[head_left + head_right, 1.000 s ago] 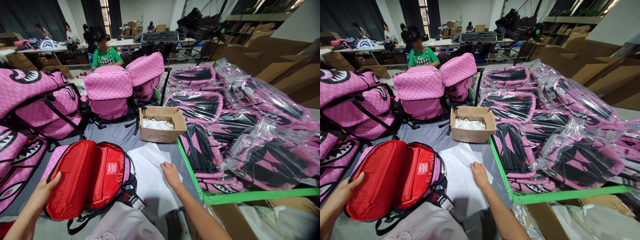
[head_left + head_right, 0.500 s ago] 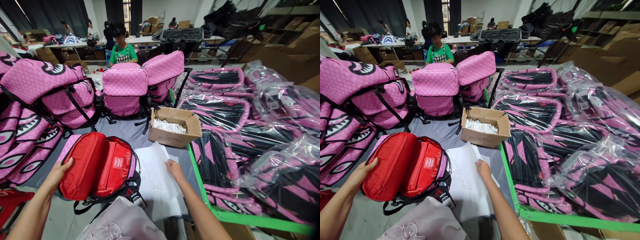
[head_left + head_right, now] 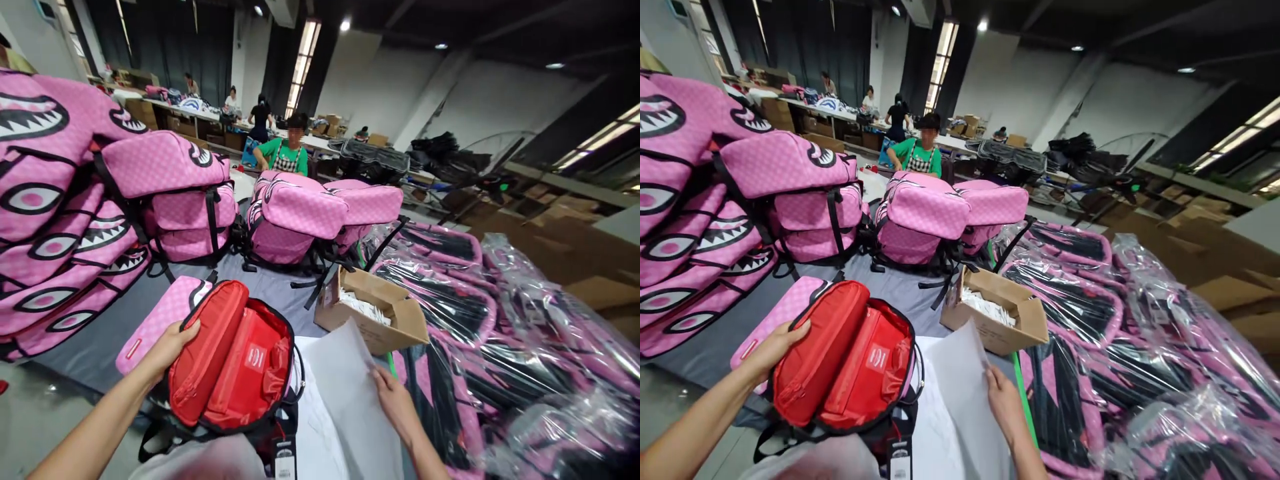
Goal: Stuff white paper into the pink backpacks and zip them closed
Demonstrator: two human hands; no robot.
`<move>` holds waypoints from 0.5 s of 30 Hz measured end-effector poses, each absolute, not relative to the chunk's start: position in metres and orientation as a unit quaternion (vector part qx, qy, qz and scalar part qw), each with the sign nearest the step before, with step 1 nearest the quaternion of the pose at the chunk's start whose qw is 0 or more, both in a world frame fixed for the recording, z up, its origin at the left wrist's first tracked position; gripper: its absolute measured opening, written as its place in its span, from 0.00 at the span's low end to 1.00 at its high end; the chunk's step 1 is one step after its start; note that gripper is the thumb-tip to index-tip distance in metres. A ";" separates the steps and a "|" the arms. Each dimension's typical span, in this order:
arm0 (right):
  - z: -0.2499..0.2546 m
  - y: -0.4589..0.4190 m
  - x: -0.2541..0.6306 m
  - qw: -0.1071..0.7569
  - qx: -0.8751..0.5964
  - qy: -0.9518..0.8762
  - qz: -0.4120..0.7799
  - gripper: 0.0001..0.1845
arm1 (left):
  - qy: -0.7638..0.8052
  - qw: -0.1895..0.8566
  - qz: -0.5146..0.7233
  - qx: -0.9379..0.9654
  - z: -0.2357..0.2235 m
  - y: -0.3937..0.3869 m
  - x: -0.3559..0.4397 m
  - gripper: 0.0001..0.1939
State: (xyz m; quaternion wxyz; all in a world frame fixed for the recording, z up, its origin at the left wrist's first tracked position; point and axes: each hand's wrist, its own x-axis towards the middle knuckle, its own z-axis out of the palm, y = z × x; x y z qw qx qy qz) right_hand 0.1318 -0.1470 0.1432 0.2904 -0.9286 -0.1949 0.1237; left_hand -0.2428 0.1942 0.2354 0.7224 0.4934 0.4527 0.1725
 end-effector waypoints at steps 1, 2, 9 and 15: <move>0.156 -0.137 0.123 0.295 -0.930 -0.185 0.119 0.25 | 0.441 0.733 0.169 0.490 0.233 0.197 -0.245 0.25; 0.168 -0.125 0.111 0.294 -0.932 -0.177 0.120 0.27 | 0.427 0.743 0.165 0.488 0.231 0.200 -0.246 0.26; 0.176 0.001 -0.025 0.225 -0.929 -0.254 0.150 0.31 | 0.365 0.791 0.149 0.467 0.214 0.221 -0.254 0.30; 0.124 0.082 -0.106 0.144 -0.934 -0.271 0.181 0.35 | 0.345 0.826 0.150 0.419 0.193 0.238 -0.263 0.32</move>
